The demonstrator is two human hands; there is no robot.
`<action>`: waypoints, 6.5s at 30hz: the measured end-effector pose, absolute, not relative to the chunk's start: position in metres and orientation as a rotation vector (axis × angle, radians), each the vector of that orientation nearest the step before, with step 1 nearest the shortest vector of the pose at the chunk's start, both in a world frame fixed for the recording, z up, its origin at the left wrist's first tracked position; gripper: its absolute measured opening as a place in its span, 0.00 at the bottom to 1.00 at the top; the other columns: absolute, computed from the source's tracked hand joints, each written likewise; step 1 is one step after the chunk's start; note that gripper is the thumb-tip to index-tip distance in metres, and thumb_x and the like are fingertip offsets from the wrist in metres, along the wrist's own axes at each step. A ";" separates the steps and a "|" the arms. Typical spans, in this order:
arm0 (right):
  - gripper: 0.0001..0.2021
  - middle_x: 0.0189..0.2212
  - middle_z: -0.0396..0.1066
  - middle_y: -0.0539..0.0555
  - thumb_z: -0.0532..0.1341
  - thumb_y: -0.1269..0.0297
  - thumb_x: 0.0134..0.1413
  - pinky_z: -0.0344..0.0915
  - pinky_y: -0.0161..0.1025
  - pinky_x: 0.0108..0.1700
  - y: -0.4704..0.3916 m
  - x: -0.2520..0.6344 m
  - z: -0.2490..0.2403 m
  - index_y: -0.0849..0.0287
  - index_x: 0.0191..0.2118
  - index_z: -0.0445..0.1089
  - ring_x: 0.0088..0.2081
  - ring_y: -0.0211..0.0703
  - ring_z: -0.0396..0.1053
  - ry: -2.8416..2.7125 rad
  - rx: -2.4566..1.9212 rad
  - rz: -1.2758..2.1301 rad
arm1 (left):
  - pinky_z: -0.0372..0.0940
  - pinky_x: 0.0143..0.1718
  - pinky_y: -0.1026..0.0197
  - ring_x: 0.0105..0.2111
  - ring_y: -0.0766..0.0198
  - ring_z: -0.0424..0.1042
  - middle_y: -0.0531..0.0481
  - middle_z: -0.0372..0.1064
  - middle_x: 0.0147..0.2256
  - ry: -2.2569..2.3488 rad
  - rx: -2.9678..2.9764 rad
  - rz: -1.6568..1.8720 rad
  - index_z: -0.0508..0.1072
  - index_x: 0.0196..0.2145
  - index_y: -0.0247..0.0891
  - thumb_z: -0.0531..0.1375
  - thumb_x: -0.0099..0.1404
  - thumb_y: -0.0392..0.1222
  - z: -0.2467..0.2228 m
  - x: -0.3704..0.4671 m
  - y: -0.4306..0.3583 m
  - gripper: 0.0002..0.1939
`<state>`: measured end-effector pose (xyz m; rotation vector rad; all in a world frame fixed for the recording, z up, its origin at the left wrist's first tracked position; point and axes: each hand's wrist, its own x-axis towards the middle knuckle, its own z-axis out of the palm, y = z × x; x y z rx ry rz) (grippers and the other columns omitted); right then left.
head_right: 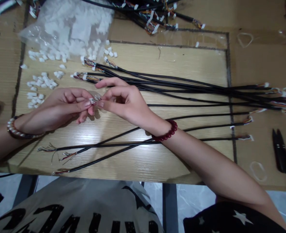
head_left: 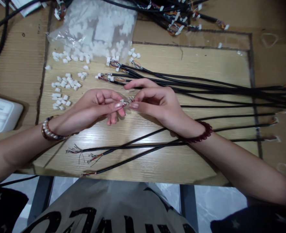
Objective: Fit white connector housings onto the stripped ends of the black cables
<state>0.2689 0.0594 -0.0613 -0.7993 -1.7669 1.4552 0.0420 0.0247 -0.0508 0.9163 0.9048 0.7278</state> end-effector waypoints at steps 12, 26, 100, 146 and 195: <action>0.10 0.53 0.78 0.56 0.72 0.64 0.58 0.66 0.48 0.62 0.060 0.269 -0.058 0.58 0.26 0.80 0.55 0.49 0.75 -1.750 -0.789 1.598 | 0.71 0.25 0.75 0.22 0.73 0.75 0.49 0.80 0.30 0.865 0.925 0.697 0.81 0.35 0.32 0.72 0.65 0.42 -0.048 0.044 0.025 0.10; 0.09 0.54 0.78 0.55 0.72 0.64 0.58 0.67 0.46 0.58 0.061 0.270 -0.058 0.57 0.26 0.80 0.54 0.49 0.75 -1.815 -0.796 1.575 | 0.72 0.25 0.75 0.22 0.73 0.75 0.50 0.80 0.29 0.878 0.952 0.687 0.81 0.35 0.32 0.73 0.64 0.44 -0.048 0.044 0.025 0.11; 0.15 0.59 0.76 0.56 0.74 0.55 0.56 0.71 0.44 0.56 0.059 0.264 -0.059 0.58 0.26 0.77 0.55 0.49 0.75 -1.597 -0.887 1.642 | 0.70 0.25 0.71 0.23 0.72 0.74 0.50 0.78 0.32 0.917 1.009 0.793 0.77 0.37 0.34 0.69 0.69 0.45 -0.050 0.045 0.023 0.11; 0.13 0.52 0.80 0.57 0.75 0.57 0.54 0.73 0.42 0.50 0.061 0.267 -0.060 0.59 0.27 0.79 0.51 0.48 0.78 -1.717 -0.871 1.558 | 0.69 0.31 0.73 0.26 0.73 0.74 0.50 0.79 0.32 0.820 1.077 0.762 0.80 0.35 0.35 0.66 0.72 0.42 -0.056 0.038 0.023 0.09; 0.09 0.55 0.78 0.55 0.73 0.60 0.57 0.73 0.41 0.47 0.059 0.264 -0.063 0.57 0.29 0.78 0.50 0.47 0.75 -1.830 -0.863 1.489 | 0.66 0.25 0.67 0.25 0.68 0.73 0.48 0.77 0.29 1.009 1.299 0.689 0.79 0.32 0.36 0.69 0.68 0.55 -0.045 0.041 0.024 0.18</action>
